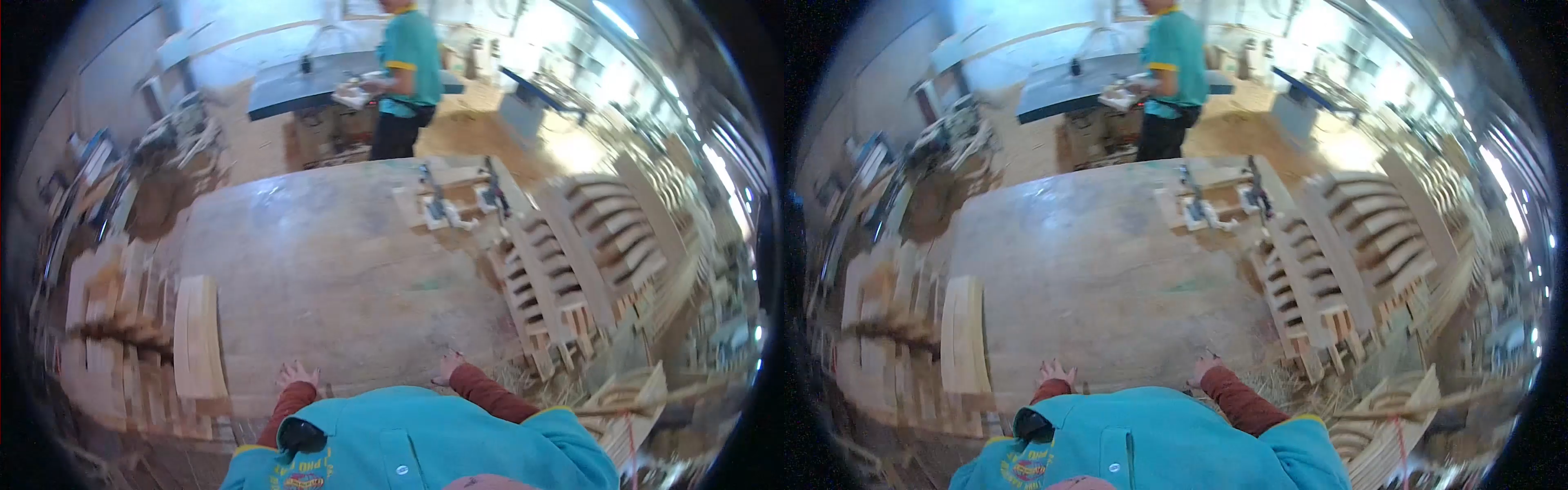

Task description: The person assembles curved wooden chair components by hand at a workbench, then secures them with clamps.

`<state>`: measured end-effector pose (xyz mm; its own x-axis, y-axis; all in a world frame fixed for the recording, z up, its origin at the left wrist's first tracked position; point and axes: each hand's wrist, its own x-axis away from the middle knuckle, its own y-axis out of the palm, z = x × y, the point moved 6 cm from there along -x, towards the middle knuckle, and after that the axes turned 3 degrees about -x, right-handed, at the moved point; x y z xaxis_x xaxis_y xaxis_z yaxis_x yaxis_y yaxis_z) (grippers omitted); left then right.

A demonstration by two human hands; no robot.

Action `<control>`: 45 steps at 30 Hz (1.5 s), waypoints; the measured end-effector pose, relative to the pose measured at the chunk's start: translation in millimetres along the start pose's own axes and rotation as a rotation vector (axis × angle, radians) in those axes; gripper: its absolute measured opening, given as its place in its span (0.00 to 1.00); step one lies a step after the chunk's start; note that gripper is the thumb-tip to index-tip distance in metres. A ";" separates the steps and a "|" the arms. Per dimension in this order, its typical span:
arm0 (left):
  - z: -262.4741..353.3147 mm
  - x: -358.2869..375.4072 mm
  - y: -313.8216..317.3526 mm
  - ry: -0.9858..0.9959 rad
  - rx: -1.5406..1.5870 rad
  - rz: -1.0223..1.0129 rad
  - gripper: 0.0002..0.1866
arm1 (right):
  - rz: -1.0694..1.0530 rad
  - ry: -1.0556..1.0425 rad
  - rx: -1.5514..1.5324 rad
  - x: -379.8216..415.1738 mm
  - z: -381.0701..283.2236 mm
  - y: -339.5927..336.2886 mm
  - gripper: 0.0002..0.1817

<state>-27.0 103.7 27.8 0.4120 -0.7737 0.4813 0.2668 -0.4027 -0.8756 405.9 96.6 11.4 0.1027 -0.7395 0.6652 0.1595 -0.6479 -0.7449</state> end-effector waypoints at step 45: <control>283.2 -129.2 -240.3 0.782 0.190 0.554 0.26 | -0.009 0.086 -0.162 -42.5 18.5 72.5 0.53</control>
<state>102.4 438.9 187.5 -0.1549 -0.9634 -0.2188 0.3737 0.1479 -0.9157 431.3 84.4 -70.0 0.0165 -0.7421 0.6701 -0.0014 -0.6702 -0.7422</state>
